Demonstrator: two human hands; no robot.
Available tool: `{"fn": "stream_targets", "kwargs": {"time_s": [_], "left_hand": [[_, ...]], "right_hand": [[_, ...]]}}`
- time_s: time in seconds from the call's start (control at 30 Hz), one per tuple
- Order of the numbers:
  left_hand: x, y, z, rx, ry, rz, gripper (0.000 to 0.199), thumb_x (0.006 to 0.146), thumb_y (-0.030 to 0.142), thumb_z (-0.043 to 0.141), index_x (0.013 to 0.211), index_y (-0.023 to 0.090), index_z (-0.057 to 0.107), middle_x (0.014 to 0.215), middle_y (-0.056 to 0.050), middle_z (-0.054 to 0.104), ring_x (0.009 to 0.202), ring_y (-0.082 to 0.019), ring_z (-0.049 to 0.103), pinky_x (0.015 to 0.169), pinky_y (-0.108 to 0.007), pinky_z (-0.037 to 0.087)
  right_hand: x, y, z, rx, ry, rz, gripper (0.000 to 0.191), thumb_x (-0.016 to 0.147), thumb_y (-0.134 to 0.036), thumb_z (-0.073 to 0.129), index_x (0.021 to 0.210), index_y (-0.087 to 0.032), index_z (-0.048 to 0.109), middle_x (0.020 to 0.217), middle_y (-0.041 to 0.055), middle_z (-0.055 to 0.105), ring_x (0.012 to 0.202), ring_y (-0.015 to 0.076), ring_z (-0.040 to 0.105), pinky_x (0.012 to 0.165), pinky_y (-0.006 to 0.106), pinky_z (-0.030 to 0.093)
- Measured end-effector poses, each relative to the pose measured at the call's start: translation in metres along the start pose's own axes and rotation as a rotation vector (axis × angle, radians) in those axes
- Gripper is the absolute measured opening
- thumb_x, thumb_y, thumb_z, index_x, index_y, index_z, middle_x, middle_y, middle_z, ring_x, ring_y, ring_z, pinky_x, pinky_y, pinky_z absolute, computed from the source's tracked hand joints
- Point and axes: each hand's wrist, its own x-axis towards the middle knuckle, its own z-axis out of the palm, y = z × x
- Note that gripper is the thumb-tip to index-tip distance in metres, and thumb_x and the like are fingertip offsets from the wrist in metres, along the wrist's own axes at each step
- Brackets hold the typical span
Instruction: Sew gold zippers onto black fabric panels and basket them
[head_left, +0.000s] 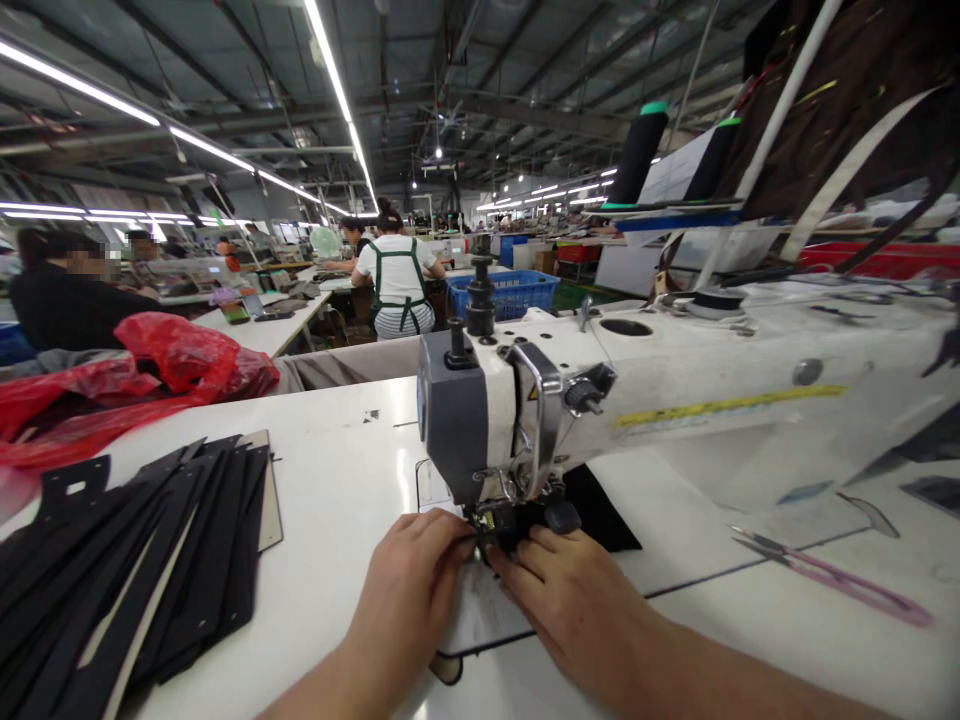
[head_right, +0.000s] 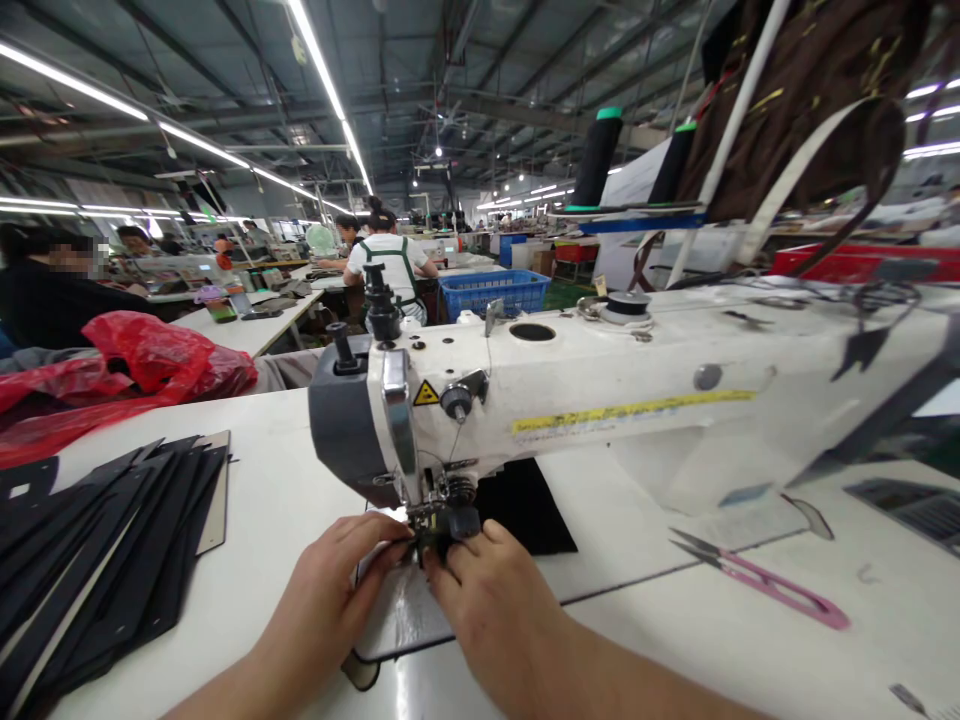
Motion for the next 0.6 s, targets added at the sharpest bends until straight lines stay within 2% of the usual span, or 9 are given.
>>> {"fn": "stream_targets", "kwargs": {"time_s": [0.13,0.3,0.4,0.6], "left_hand": [[-0.002,-0.002,0.004,0.001,0.040,0.147,0.021,0.085,0.009,0.043,0.092,0.020,0.059,0.088,-0.002,0.068,0.077,-0.017,0.063,0.071,-0.030,0.051],[-0.004,-0.004,0.009,0.061,0.033,0.301,0.024,0.089,0.010,0.037,0.095,0.018,0.059,0.091,-0.006,0.069,0.079,-0.016,0.065,0.071,-0.029,0.051],[-0.004,-0.008,0.011,0.075,0.042,0.321,0.023,0.090,0.012,0.036,0.096,0.018,0.058,0.090,-0.006,0.068,0.079,-0.016,0.065,0.071,-0.029,0.051],[-0.005,-0.016,0.015,0.140,0.030,0.357,0.021,0.087,0.008,0.038,0.095,0.016,0.056,0.092,-0.007,0.068,0.081,-0.016,0.065,0.076,-0.029,0.049]], "right_hand": [[0.002,-0.004,0.001,0.028,-0.107,-0.002,0.023,0.068,-0.004,0.054,0.087,-0.011,0.064,0.071,0.0040,0.066,0.065,0.0182,0.058,0.070,0.032,0.042],[0.000,-0.004,0.007,0.075,-0.205,-0.017,0.019,0.068,-0.009,0.052,0.084,-0.013,0.062,0.068,0.0038,0.066,0.058,0.0172,0.057,0.065,0.031,0.040],[-0.002,-0.001,0.013,0.090,-0.176,-0.026,0.017,0.072,-0.010,0.049,0.084,-0.015,0.060,0.065,0.0040,0.065,0.057,0.0162,0.056,0.061,0.030,0.037],[-0.006,0.002,0.020,0.071,-0.027,-0.038,0.019,0.072,-0.004,0.044,0.076,-0.016,0.058,0.059,0.0011,0.062,0.050,0.0156,0.052,0.051,0.030,0.028]]}}
